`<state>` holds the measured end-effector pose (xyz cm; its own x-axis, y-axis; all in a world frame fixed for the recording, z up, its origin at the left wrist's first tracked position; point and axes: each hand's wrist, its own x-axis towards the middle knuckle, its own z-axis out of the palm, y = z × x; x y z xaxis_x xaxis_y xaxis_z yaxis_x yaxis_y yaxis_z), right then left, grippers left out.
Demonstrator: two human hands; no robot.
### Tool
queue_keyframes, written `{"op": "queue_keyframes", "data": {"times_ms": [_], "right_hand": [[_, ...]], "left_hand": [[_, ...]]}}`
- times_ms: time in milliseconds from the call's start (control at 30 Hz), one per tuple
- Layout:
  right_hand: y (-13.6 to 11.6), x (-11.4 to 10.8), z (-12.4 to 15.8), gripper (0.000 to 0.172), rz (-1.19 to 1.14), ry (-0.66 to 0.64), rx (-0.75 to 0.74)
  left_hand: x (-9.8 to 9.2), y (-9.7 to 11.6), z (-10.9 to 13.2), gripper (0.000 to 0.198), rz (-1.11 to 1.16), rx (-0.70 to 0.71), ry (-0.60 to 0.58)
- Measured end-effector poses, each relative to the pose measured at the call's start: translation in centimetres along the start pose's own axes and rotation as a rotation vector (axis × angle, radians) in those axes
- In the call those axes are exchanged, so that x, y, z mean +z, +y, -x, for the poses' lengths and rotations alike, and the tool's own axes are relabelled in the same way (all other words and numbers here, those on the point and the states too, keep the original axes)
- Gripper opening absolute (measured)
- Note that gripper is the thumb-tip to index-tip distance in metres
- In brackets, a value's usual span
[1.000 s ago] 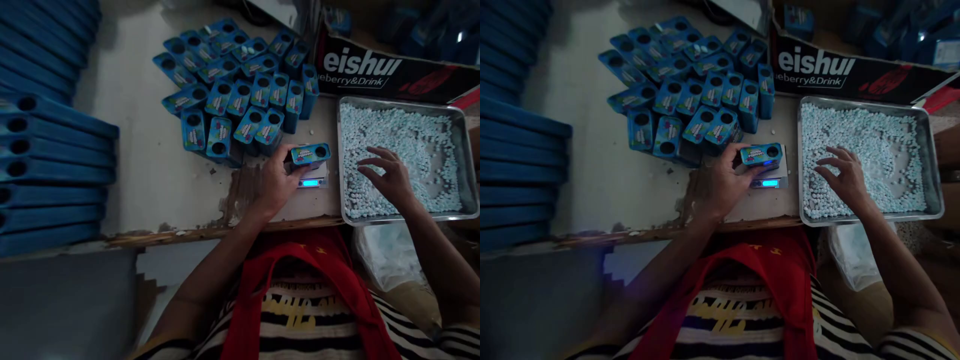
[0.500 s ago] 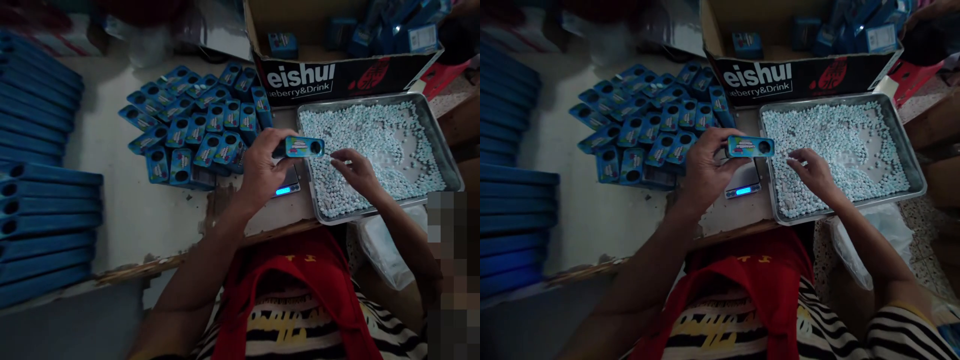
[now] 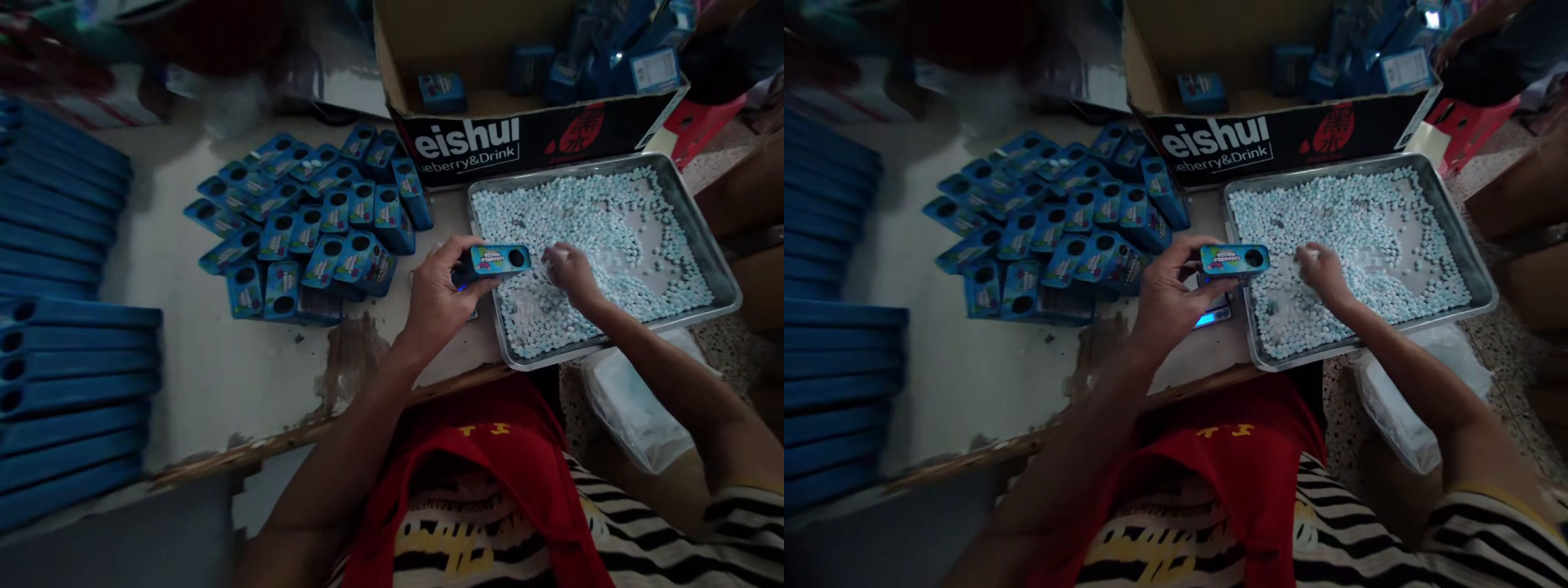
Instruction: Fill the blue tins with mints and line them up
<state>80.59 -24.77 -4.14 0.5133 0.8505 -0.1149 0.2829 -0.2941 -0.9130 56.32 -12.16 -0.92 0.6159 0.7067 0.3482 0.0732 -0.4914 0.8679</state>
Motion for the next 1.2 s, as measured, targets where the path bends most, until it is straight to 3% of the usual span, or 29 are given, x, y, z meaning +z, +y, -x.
{"op": "queue_keyframes", "data": {"times_ms": [67,200,367,600,700,867,967,1133,1200], "right_hand": [[-1.3,-0.9,-0.2,0.044,-0.282,0.032,0.056],[-4.7,-1.9,0.1,0.04,-0.813,0.105,0.023],[-7.4,-0.5,0.7,0.048,-0.738,0.165,-0.019],[-7.4,0.7,0.8,0.053,-0.652,0.193,-0.096],[-6.7,0.0,0.6,0.05,-0.681,0.204,-0.064],[-4.4,-3.0,0.1,0.03,-0.967,0.193,0.018],[-3.0,-4.8,0.8,0.026,-1.005,0.219,0.176],[-1.6,-5.3,2.3,0.027,-0.833,0.052,0.435],[-1.8,-4.9,2.4,0.027,-0.779,-0.01,0.489]], "left_hand": [[0.7,0.5,-0.2,0.046,-0.057,0.023,-0.018],[2.6,0.6,-0.6,0.052,-0.075,0.01,-0.045],[4.9,0.0,-0.8,0.06,-0.034,-0.037,-0.038],[5.9,-0.4,-0.8,0.053,0.054,-0.06,-0.069],[6.3,-0.6,-1.0,0.052,0.077,-0.066,-0.075],[7.0,-1.3,-1.1,0.046,0.248,-0.12,-0.076],[5.0,-2.3,-0.4,0.048,0.36,-0.147,-0.05],[-2.5,-4.8,2.5,0.052,0.247,-0.136,0.113],[-4.4,-6.0,3.6,0.051,0.231,-0.16,0.154]]}}
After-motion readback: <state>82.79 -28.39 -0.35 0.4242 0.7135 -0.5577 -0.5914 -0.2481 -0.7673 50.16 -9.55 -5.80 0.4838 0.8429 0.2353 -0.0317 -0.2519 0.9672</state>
